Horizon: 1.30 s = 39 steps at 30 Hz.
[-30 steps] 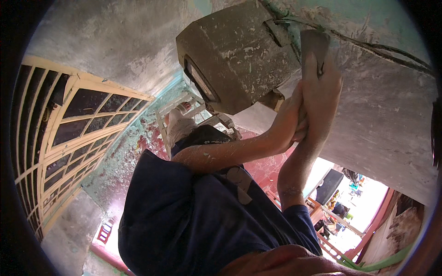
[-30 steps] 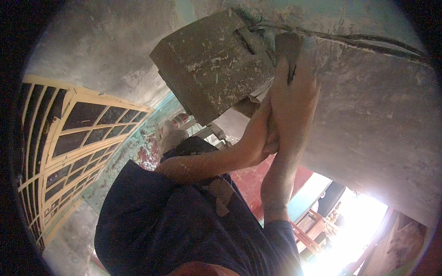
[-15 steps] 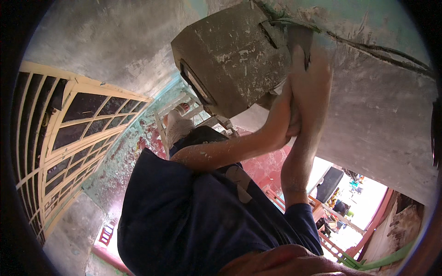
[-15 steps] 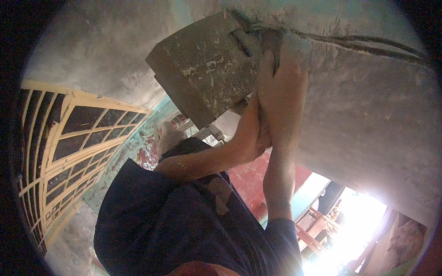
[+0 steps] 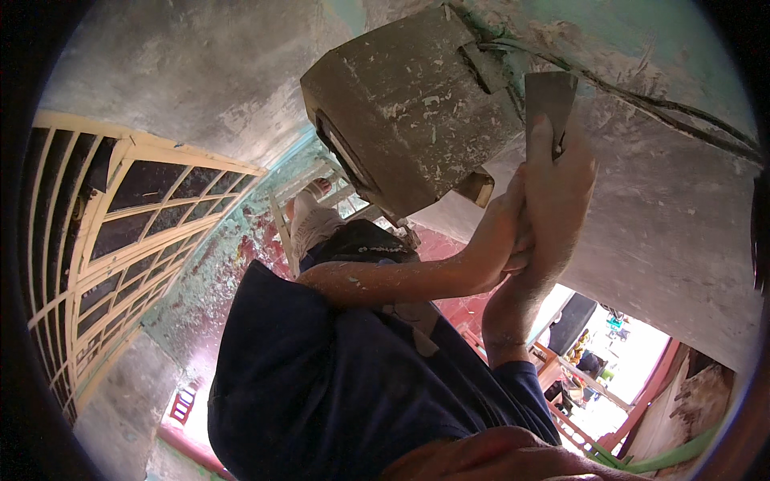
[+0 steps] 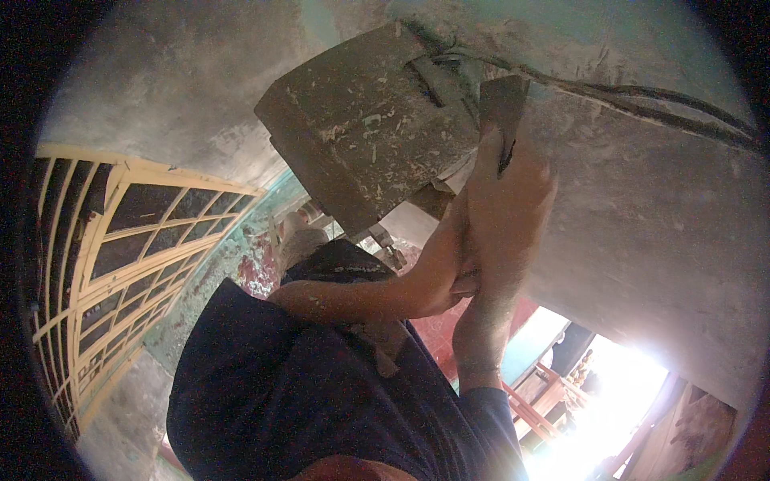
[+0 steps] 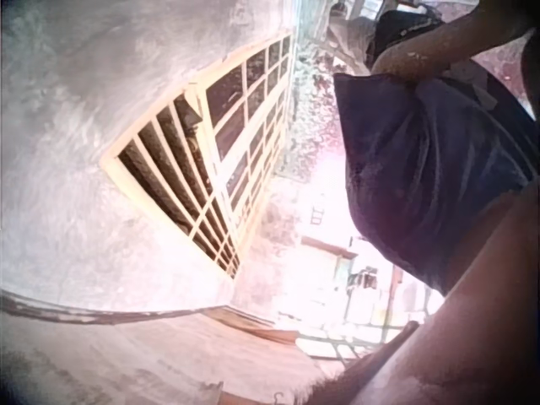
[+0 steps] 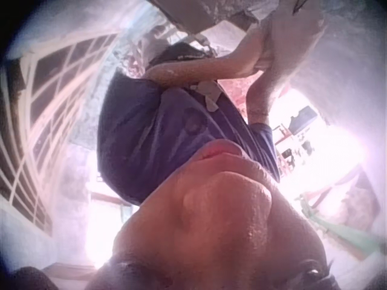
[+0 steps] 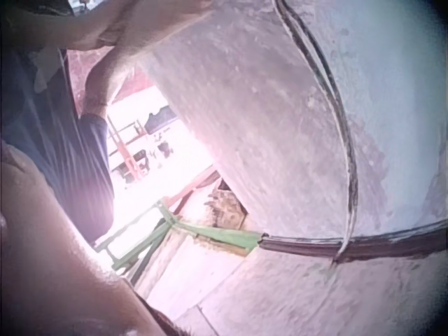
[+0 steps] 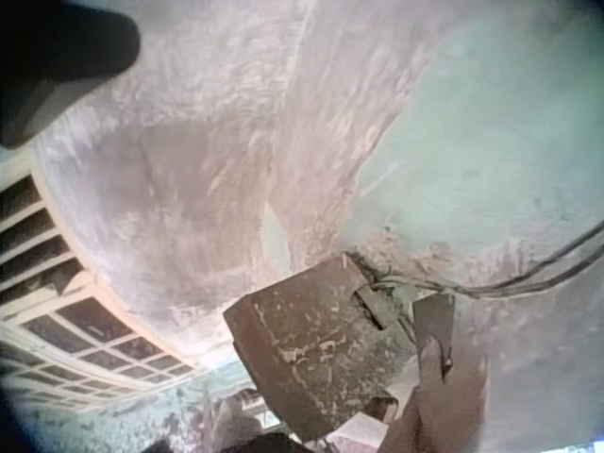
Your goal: The person applies plaster to a ceiling using a trowel and hawk, smoothing the surface around an electrical box and conduit. The person repeatedly scoops plaster from the hawk and spreads it evenly across the ceiling area.
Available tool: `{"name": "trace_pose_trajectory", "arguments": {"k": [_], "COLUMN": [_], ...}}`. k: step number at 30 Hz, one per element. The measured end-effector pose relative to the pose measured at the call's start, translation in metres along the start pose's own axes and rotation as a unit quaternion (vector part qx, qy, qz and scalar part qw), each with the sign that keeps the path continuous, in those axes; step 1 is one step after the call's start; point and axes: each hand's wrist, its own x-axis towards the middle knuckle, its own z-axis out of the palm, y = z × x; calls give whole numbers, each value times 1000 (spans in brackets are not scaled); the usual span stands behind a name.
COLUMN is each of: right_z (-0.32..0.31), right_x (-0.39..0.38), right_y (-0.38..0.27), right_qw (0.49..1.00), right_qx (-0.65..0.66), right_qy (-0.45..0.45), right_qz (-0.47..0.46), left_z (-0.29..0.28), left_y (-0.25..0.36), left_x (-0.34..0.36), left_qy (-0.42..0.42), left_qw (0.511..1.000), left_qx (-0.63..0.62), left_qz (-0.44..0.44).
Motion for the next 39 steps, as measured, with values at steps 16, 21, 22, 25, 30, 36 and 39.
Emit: {"name": "trace_pose_trajectory", "arguments": {"k": [16, 21, 22, 25, 30, 36, 39], "right_z": [0, -5, -6, -3, 7, 8, 13], "right_x": [17, -1, 0, 15, 1, 22, 15], "right_y": [-11, -10, -7, -15, -11, -22, -22], "right_qw": [996, 1000, 999, 999, 999, 999, 999], "right_qx": [-28, -12, -29, -29, -13, -30, -5], "right_qy": [29, -3, -9, -7, 24, -14, -1], "right_qz": [-84, 6, 14, -44, -34, -32, -43], "left_z": [-4, -3, 2, -3, -12, -17, -20], "left_y": [9, 0, 0, 3, 9, 21, 18], "left_x": [10, -3, 0, 15, 2, 14, 10], "left_qy": [-58, -55, -25, -69, -55, -112, -81], "left_qw": [997, 998, 999, 996, 998, 993, 996], "left_qx": [27, -23, -20, -29, -4, -9, -11], "left_qz": [50, -12, 12, 48, 3, 33, 35]}}
